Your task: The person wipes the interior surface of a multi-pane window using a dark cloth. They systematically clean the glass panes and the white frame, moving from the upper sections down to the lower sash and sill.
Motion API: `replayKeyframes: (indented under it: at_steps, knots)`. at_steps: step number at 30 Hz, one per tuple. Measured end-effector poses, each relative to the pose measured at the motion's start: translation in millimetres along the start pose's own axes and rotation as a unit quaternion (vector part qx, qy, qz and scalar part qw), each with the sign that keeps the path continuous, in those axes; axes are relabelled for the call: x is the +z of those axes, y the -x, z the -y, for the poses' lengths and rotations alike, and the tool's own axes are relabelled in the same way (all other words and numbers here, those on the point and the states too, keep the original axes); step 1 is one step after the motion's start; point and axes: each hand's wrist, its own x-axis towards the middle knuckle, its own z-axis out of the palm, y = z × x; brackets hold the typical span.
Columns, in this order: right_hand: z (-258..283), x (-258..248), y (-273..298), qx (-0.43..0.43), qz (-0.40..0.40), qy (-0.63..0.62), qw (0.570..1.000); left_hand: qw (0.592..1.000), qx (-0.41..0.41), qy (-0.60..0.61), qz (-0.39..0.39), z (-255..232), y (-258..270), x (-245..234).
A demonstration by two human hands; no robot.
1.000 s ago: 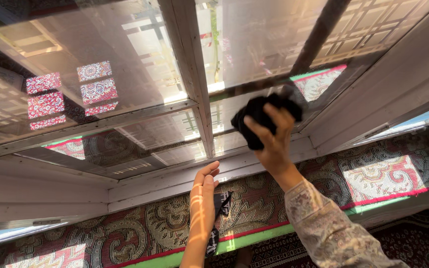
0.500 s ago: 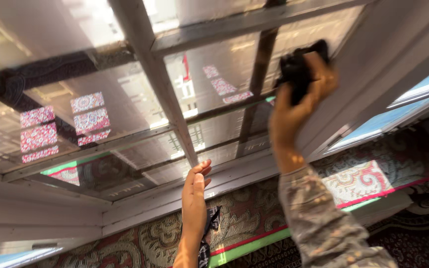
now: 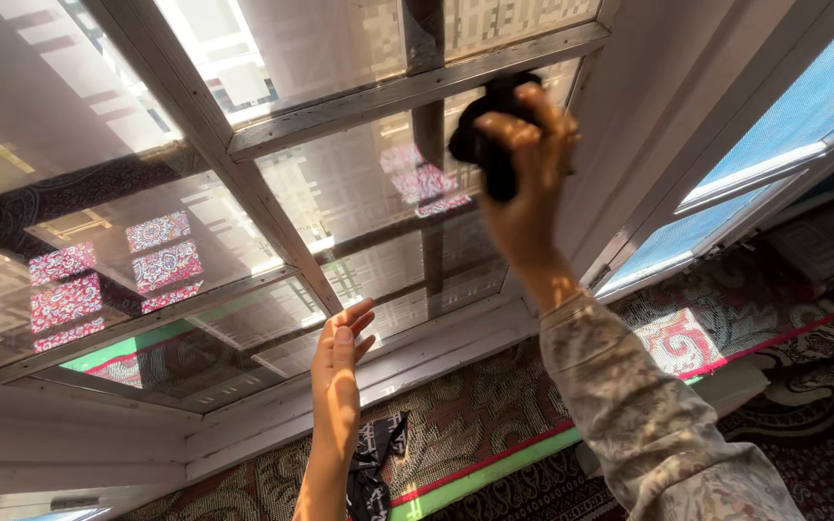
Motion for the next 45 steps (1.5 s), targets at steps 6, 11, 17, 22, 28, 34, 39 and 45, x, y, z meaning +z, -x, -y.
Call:
replayKeyframes:
  at_steps: [6,11,17,22,28,34,39,45]
  knots:
    - [-38,-8,25,0.108,-0.008,-0.062,0.992,0.999,-0.032,-0.016,-0.012,1,3,3]
    - [-30,-4,88,0.169,0.032,-0.056,0.983,0.999,-0.028,-0.023,-0.003,4,8,1]
    - [-18,-23,100,0.220,0.089,-0.026,0.971,0.999,-0.030,-0.016,0.011,7,6,2]
    - [-34,-15,47,0.135,0.008,-0.103,0.985,0.999,-0.003,0.009,0.037,15,2,9]
    - [-46,-14,85,0.109,0.040,-0.071,0.991,0.999,-0.034,0.021,0.030,44,21,12]
    - [-52,-21,230,0.218,0.184,-0.032,0.958,0.987,-0.152,-0.045,0.008,72,47,3]
    - [-67,-9,332,0.326,0.223,-0.062,0.916,0.974,-0.218,-0.046,-0.026,109,51,-4]
    - [-36,27,388,0.445,0.160,-0.062,0.879,0.972,-0.229,-0.018,-0.045,143,69,-23]
